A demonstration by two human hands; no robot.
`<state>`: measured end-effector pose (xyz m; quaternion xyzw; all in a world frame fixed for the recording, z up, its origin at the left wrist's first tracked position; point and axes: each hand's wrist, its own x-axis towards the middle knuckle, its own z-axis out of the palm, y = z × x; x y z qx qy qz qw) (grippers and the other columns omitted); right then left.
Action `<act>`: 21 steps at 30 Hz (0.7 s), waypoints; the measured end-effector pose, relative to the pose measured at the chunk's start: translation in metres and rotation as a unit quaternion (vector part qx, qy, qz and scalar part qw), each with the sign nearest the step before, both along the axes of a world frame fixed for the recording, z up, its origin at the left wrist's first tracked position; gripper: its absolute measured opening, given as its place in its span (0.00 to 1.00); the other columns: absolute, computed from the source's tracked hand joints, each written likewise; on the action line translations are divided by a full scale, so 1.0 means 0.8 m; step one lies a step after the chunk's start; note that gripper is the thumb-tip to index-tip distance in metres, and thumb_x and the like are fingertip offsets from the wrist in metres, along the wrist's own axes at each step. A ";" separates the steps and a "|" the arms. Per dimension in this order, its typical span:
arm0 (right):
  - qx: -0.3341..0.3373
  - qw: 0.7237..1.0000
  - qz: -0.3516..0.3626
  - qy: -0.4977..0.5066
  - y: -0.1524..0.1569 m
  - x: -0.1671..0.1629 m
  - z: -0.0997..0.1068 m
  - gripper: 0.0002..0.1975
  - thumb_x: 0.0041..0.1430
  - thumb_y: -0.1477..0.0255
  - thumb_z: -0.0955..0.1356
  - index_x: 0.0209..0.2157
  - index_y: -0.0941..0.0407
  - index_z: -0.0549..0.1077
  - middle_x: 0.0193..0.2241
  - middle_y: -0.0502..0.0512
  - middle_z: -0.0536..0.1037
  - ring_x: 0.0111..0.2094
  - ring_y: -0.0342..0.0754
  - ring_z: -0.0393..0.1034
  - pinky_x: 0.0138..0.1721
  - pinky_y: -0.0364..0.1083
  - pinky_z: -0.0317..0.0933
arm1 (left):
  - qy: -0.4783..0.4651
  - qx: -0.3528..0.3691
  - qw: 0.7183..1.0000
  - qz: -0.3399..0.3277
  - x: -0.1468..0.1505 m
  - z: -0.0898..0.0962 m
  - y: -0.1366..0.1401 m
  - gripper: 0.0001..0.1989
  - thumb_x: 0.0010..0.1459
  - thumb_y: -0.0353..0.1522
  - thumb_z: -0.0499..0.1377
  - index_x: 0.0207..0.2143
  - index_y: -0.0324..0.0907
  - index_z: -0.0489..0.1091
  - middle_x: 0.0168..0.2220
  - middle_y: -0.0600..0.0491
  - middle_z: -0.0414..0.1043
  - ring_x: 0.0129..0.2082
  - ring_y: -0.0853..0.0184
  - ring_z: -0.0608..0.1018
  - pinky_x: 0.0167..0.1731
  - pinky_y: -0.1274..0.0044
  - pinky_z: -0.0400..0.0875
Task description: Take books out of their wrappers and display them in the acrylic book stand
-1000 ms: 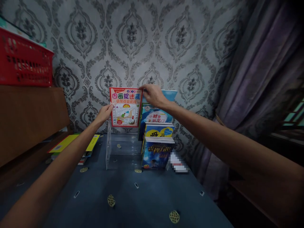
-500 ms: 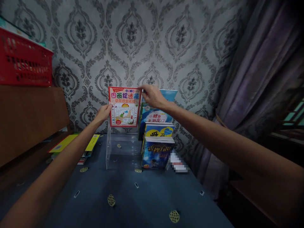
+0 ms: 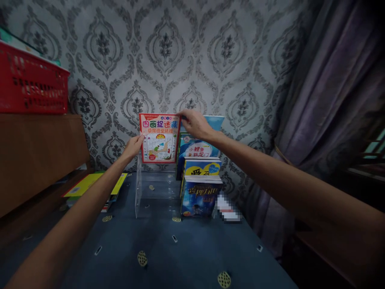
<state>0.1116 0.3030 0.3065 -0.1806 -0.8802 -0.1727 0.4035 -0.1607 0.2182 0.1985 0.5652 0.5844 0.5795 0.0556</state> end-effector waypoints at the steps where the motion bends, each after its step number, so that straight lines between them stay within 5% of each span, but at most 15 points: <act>1: 0.000 1.000 0.000 0.002 0.000 0.001 0.000 0.19 0.62 0.77 0.62 0.51 0.58 0.76 0.47 0.62 0.81 0.48 0.57 0.73 0.50 0.55 0.66 | 0.000 -0.001 1.000 -0.005 0.001 0.000 -0.002 0.27 0.54 0.54 0.51 0.32 0.39 0.71 0.28 0.52 0.73 0.29 0.65 0.71 0.22 0.80 0.60; 21: -0.015 1.000 -0.015 0.009 -0.010 0.005 -0.003 0.21 0.61 0.79 0.61 0.53 0.59 0.75 0.50 0.63 0.80 0.52 0.59 0.73 0.53 0.57 0.66 | -0.030 -0.022 0.999 -0.029 0.012 0.002 -0.018 0.21 0.60 0.46 0.54 0.40 0.37 0.74 0.29 0.52 0.73 0.25 0.67 0.71 0.16 0.82 0.59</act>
